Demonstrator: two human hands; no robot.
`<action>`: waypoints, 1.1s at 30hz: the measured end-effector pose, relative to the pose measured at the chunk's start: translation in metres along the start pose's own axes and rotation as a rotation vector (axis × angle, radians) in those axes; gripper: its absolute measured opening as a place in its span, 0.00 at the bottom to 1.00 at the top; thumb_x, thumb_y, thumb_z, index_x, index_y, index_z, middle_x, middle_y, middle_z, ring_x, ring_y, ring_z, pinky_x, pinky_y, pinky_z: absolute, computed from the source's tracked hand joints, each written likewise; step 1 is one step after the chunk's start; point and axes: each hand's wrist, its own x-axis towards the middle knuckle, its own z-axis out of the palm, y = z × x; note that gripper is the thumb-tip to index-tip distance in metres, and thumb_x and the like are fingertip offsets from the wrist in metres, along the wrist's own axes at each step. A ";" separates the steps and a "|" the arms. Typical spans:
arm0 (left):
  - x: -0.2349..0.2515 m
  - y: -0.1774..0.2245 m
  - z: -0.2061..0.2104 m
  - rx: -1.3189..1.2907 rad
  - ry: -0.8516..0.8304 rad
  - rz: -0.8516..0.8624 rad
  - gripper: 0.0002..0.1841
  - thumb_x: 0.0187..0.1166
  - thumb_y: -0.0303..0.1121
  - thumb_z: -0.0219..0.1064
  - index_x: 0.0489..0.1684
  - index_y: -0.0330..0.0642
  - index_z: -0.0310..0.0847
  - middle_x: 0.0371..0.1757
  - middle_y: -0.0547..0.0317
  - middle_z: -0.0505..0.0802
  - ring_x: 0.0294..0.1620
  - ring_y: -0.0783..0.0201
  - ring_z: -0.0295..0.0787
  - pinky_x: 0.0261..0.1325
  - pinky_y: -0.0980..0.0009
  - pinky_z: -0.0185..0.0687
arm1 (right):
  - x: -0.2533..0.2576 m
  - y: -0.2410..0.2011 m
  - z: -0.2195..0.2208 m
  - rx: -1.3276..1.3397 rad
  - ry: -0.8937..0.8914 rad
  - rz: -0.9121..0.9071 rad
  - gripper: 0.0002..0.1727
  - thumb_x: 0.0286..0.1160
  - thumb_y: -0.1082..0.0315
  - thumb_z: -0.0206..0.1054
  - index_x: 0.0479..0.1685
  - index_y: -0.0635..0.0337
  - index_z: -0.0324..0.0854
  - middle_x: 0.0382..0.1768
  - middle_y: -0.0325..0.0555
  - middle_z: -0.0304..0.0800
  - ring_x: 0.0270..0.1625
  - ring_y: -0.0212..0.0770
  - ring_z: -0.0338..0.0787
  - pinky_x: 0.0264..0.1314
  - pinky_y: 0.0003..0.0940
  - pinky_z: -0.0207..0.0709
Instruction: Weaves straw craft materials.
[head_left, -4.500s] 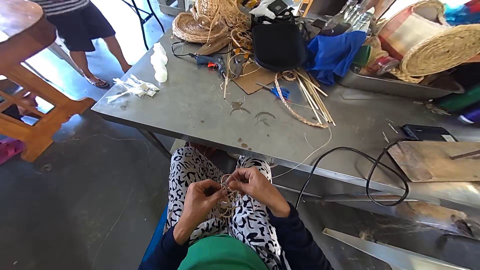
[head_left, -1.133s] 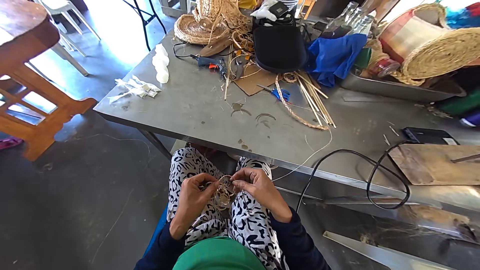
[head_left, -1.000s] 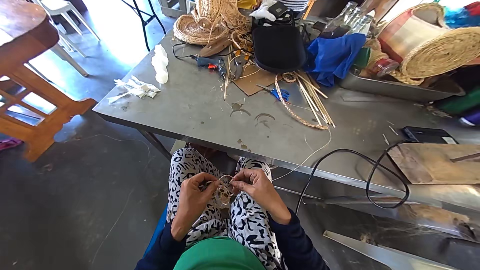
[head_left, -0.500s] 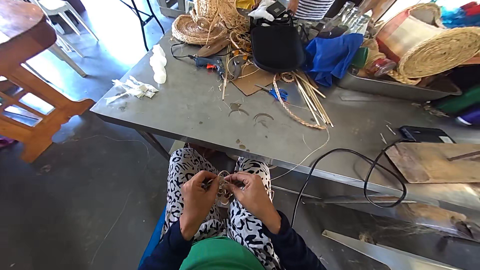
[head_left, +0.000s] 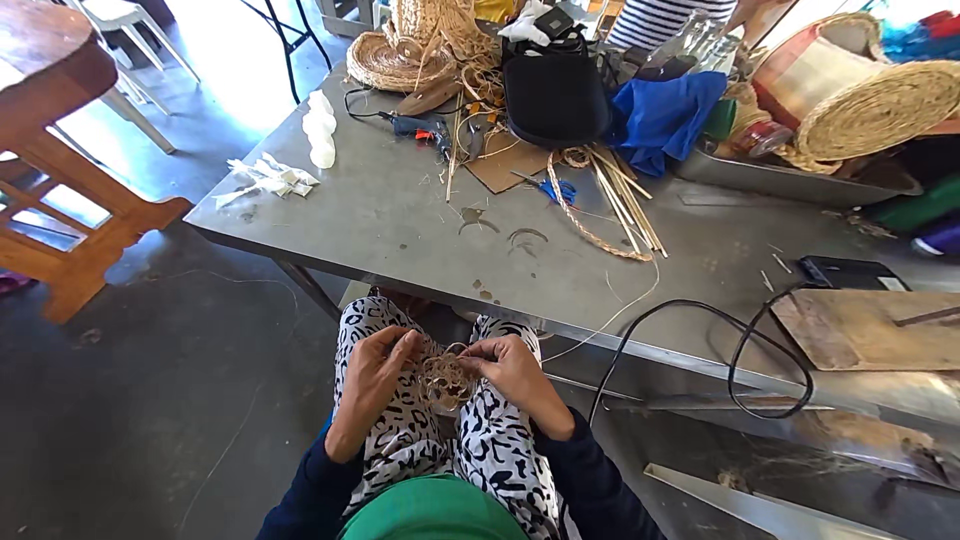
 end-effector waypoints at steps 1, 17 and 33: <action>0.000 0.000 -0.001 -0.010 -0.015 0.001 0.13 0.86 0.33 0.58 0.44 0.37 0.88 0.37 0.65 0.95 0.38 0.73 0.94 0.44 0.75 0.91 | 0.000 -0.001 -0.002 0.003 0.005 0.007 0.06 0.76 0.72 0.71 0.37 0.66 0.92 0.27 0.37 0.92 0.29 0.19 0.86 0.39 0.18 0.81; 0.072 0.073 0.030 0.353 -0.058 0.495 0.10 0.74 0.36 0.68 0.36 0.41 0.92 0.32 0.63 0.95 0.31 0.78 0.90 0.37 0.78 0.87 | 0.028 -0.081 -0.063 -0.154 0.118 -0.232 0.09 0.78 0.74 0.67 0.40 0.73 0.90 0.29 0.47 0.92 0.30 0.27 0.88 0.40 0.25 0.83; 0.255 0.109 0.082 -0.036 -0.375 0.155 0.02 0.81 0.23 0.67 0.42 0.33 0.84 0.35 0.60 0.91 0.33 0.72 0.89 0.39 0.73 0.88 | 0.157 -0.075 -0.182 0.046 0.124 -0.225 0.06 0.80 0.76 0.67 0.42 0.74 0.86 0.27 0.39 0.88 0.27 0.26 0.84 0.37 0.24 0.82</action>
